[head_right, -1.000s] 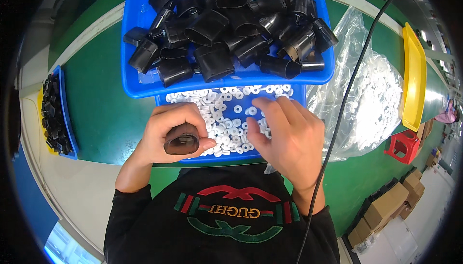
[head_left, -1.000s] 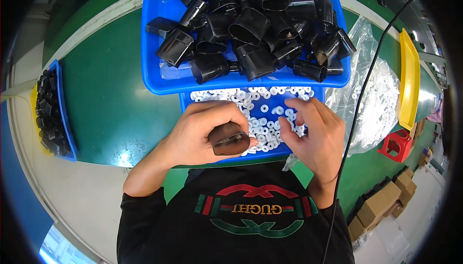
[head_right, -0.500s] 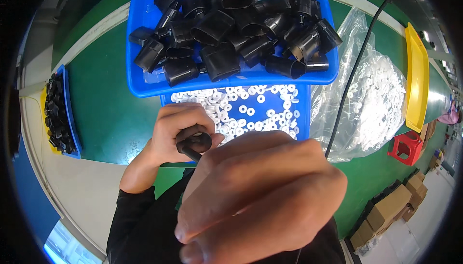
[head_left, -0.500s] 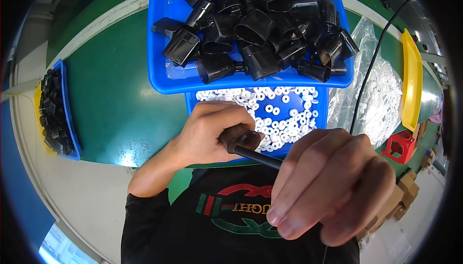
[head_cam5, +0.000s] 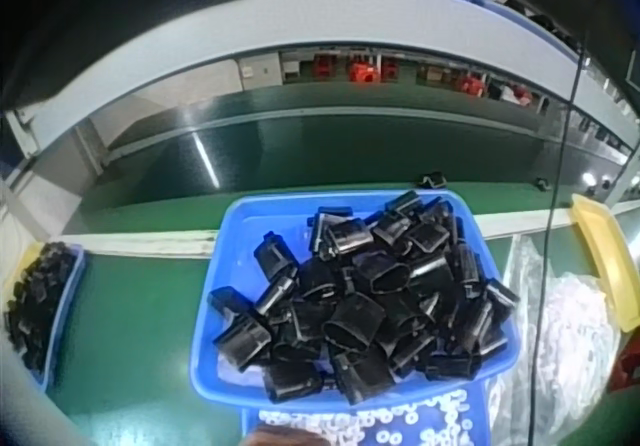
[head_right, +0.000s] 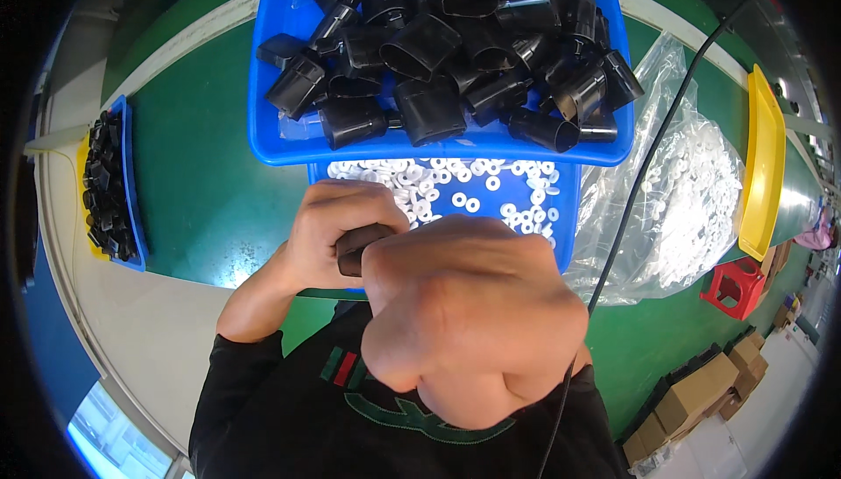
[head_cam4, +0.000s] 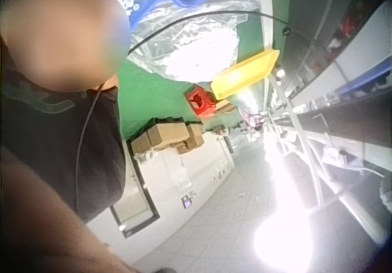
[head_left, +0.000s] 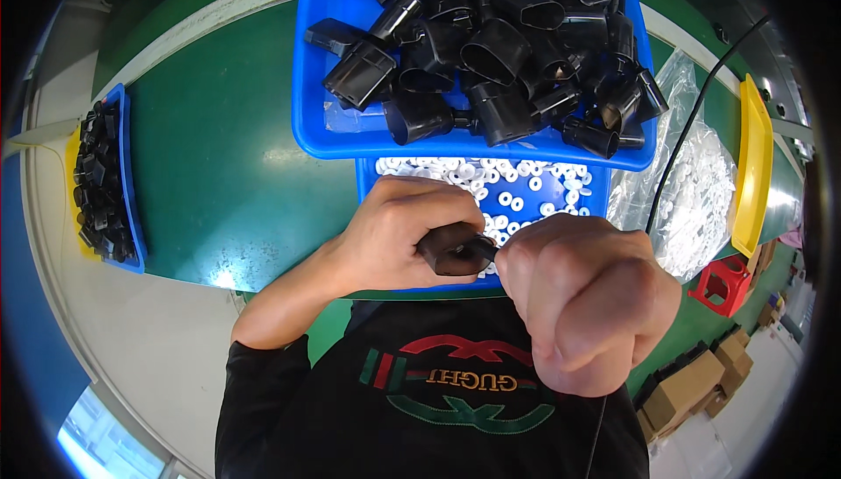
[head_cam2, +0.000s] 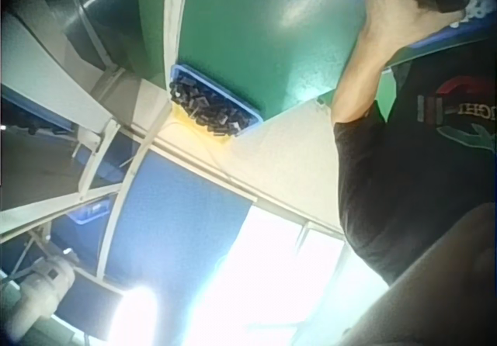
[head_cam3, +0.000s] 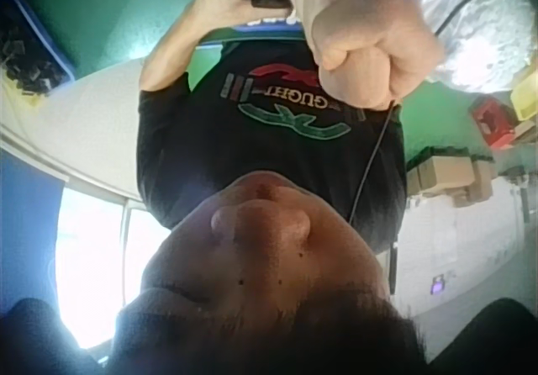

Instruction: The person repeatedly picks up black plastic cylindrical components and white washers from blue bins. They insert the washers into the components by hand and place the assembled units onto a conveyor belt.

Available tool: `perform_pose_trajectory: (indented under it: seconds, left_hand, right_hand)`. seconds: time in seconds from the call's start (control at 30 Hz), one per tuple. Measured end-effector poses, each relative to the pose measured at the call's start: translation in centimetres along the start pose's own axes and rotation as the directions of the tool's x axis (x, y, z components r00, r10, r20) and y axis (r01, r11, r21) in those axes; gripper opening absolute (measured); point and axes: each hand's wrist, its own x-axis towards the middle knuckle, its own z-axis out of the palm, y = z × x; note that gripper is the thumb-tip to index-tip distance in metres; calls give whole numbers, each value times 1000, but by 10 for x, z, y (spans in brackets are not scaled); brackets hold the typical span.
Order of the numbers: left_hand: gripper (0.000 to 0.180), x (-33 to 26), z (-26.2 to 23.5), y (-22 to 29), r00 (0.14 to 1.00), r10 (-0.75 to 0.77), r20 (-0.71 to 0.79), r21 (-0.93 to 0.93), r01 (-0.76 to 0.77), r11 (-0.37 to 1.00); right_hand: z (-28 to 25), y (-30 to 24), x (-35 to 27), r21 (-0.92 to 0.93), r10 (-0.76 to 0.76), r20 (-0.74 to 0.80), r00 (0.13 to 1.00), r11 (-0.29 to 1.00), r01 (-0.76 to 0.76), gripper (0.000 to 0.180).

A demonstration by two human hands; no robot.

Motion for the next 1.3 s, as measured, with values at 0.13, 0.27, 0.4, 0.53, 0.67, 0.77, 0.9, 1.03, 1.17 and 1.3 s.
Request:
perform_pose_trajectory:
  seconds: [0.13,0.27,0.4,0.53,0.67,0.77,0.9,1.03,1.17,1.3]
  left_hand:
    - [34,0,1,1,1000,5,-14,-16,-6,1000]
    - [33,0,1,0,1000,-2,-14,-25,2,1000]
    - [32,0,1,3,1000,-12,-18,-32,11,999]
    - [31,0,0,3,1000,-18,-12,-27,18,999]
    - [30,-2,-3,1,998,-62,11,20,62,998]
    - [30,-3,-1,0,999,-37,20,68,36,997]
    - [32,-2,-3,1,999,-12,32,118,8,993]
    - [31,-2,-5,4,999,-40,15,106,38,994]
    - [29,4,-10,7,1000,-28,10,142,26,990]
    - [28,8,-25,21,998,-45,-38,120,49,992]
  right_hand:
    - [4,4,-2,-18,8,-48,999,1000,-9,21]
    - [21,5,-1,-16,-9,-223,975,1000,5,16]
    - [19,5,1,12,1,-203,979,1000,1,17]
    - [18,4,2,3,19,-192,981,1000,-19,17]
    - [13,15,-3,-14,21,-187,982,1000,-24,17]
    - [11,29,-6,-28,-24,-161,987,999,20,16]
    - [9,36,-4,-68,-127,-82,989,990,121,25]
    - [5,41,-6,-36,-139,-63,988,990,136,21]
    - [8,37,-7,-75,-190,-67,979,980,185,15]
    - [3,-8,-8,-83,-343,-203,917,939,333,15]
